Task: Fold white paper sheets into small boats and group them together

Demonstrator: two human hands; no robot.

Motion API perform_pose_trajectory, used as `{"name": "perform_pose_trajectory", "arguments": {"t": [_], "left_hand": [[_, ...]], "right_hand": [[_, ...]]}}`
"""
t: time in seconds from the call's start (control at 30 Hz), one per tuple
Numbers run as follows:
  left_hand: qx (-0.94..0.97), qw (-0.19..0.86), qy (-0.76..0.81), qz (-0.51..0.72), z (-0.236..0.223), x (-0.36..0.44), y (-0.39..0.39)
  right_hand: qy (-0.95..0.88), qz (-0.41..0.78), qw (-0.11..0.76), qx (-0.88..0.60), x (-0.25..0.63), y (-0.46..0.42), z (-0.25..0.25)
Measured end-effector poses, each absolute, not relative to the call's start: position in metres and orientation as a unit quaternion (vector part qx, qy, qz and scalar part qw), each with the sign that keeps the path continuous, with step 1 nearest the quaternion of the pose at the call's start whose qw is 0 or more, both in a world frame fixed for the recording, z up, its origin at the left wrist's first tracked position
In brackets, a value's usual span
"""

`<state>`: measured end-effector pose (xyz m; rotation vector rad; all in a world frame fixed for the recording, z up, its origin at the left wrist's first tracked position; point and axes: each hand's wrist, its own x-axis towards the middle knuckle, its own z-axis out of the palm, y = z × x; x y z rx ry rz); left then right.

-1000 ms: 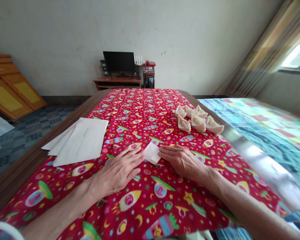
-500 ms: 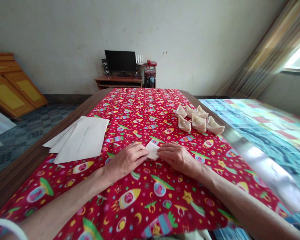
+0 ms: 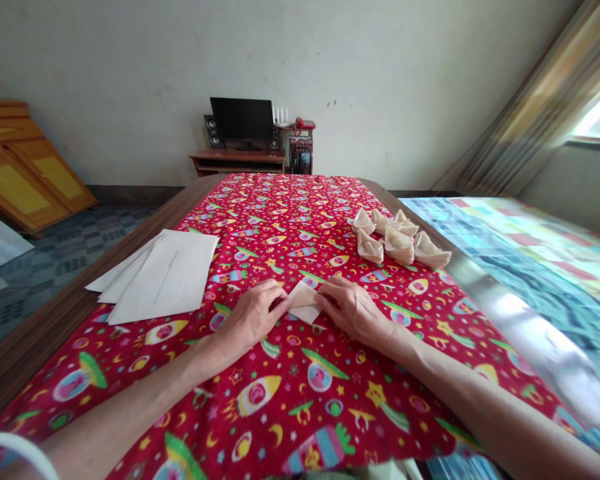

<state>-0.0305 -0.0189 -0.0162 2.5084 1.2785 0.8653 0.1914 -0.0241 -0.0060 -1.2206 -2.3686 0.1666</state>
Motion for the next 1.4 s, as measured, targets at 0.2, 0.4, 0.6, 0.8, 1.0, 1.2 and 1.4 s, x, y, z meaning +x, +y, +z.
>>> {"name": "perform_pose_trajectory", "arguments": {"t": [0.2, 0.4, 0.6, 0.8, 1.0, 1.2, 1.4], "left_hand": [[0.849, 0.026, 0.475, 0.232, -0.02, -0.028, -0.017], [0.851, -0.019, 0.495, 0.173, -0.009, -0.024, -0.021], [0.847, -0.057, 0.504, 0.162, -0.01, -0.023, -0.023], [0.875, -0.048, 0.42, 0.234, -0.011, -0.022, -0.023], [0.931, -0.051, 0.306, 0.193, -0.012, -0.025, -0.032], [0.927, -0.022, 0.347, 0.139, -0.014, -0.03, -0.042], [0.928, -0.026, 0.346, 0.133, -0.011, -0.029, -0.044]], "right_hand": [[-0.852, 0.022, 0.157, -0.499, 0.185, -0.017, -0.004], [-0.846, 0.008, 0.128, -0.517, 0.183, -0.012, -0.002], [-0.842, -0.002, 0.1, -0.53, 0.18, -0.01, 0.0], [-0.841, 0.011, 0.097, -0.532, 0.179, -0.011, 0.002], [-0.836, 0.012, 0.102, -0.538, 0.178, -0.011, 0.0], [-0.846, -0.044, 0.132, -0.514, 0.179, -0.018, -0.003], [-0.928, -0.086, 0.171, -0.319, 0.184, -0.039, -0.005]]}}
